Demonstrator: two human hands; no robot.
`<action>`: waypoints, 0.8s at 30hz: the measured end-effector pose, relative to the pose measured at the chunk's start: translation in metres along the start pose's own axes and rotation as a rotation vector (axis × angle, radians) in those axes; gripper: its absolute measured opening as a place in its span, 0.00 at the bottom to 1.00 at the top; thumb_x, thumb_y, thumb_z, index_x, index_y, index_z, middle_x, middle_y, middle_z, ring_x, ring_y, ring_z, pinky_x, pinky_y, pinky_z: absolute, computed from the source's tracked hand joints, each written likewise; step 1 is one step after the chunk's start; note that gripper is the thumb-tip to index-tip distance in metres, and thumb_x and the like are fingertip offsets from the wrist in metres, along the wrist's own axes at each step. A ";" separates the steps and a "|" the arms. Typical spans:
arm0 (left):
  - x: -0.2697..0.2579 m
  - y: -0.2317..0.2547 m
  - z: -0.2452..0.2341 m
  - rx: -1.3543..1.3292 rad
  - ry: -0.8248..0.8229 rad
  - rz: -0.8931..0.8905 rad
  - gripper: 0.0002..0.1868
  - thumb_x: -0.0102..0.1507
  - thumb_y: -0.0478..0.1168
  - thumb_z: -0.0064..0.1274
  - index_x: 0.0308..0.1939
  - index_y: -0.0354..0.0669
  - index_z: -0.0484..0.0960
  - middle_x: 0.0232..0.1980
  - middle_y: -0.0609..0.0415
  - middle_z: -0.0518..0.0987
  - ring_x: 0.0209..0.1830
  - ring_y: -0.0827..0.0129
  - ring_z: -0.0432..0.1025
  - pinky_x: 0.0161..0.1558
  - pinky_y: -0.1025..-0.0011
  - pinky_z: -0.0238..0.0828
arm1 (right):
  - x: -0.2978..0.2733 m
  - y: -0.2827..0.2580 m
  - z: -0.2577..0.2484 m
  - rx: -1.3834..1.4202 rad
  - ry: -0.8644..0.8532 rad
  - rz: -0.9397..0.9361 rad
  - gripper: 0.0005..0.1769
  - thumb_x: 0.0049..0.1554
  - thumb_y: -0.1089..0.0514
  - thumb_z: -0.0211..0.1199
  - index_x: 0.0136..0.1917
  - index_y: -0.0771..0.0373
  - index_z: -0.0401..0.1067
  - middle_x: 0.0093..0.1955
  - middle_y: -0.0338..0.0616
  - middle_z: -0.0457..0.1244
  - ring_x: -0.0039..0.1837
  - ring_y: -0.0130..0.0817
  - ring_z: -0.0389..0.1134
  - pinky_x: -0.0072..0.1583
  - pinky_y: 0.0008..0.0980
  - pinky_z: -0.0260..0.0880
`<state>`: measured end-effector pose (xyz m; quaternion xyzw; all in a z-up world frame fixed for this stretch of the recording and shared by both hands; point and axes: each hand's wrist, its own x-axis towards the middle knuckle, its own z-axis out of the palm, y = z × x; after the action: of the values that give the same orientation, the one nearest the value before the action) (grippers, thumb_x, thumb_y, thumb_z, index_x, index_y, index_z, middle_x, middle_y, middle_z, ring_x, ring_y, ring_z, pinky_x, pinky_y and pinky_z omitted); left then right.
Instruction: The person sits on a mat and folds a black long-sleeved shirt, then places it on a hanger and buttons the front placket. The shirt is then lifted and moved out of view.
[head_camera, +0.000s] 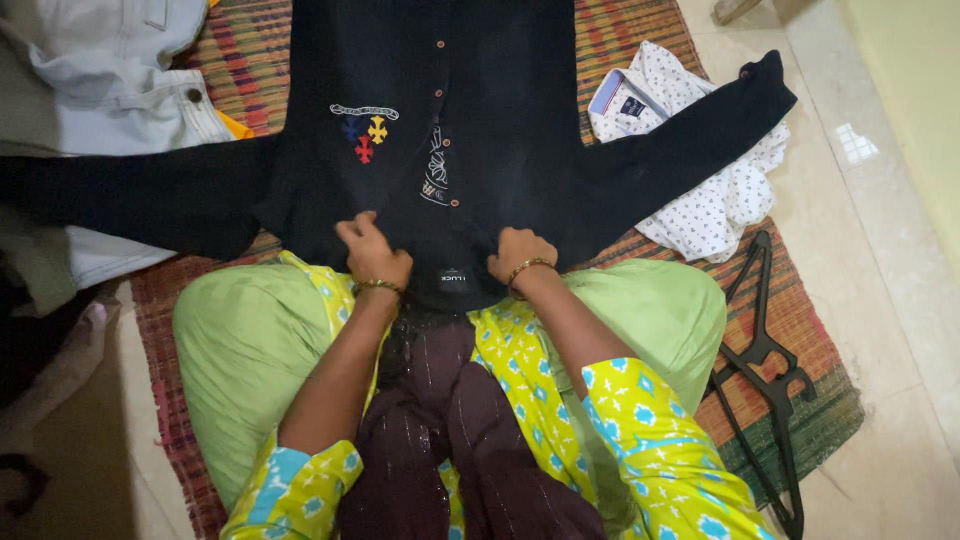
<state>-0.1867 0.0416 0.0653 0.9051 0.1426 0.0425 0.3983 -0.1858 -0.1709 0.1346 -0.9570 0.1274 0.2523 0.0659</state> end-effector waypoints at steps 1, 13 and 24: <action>0.001 -0.003 -0.005 -0.034 0.099 0.050 0.34 0.50 0.29 0.59 0.61 0.39 0.67 0.62 0.38 0.62 0.57 0.38 0.68 0.59 0.52 0.69 | 0.002 0.001 -0.002 -0.010 -0.004 0.000 0.26 0.52 0.43 0.68 0.59 0.58 0.77 0.62 0.54 0.68 0.64 0.52 0.70 0.62 0.47 0.72; 0.003 -0.018 -0.018 -0.111 0.348 0.258 0.24 0.50 0.24 0.54 0.50 0.36 0.72 0.58 0.38 0.62 0.56 0.39 0.70 0.56 0.52 0.74 | 0.004 0.024 -0.028 0.035 -0.115 0.148 0.27 0.52 0.47 0.66 0.62 0.58 0.75 0.65 0.55 0.67 0.67 0.51 0.68 0.65 0.47 0.70; 0.027 -0.052 0.012 0.140 0.018 -0.034 0.17 0.53 0.32 0.58 0.47 0.43 0.81 0.62 0.39 0.66 0.51 0.40 0.73 0.55 0.52 0.72 | 0.018 0.019 0.000 -0.028 -0.171 0.152 0.20 0.54 0.51 0.64 0.59 0.56 0.80 0.62 0.48 0.71 0.67 0.45 0.71 0.65 0.43 0.72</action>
<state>-0.1703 0.0741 0.0181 0.9277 0.1641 0.0339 0.3335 -0.1755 -0.1931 0.1243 -0.9205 0.1899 0.3388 0.0438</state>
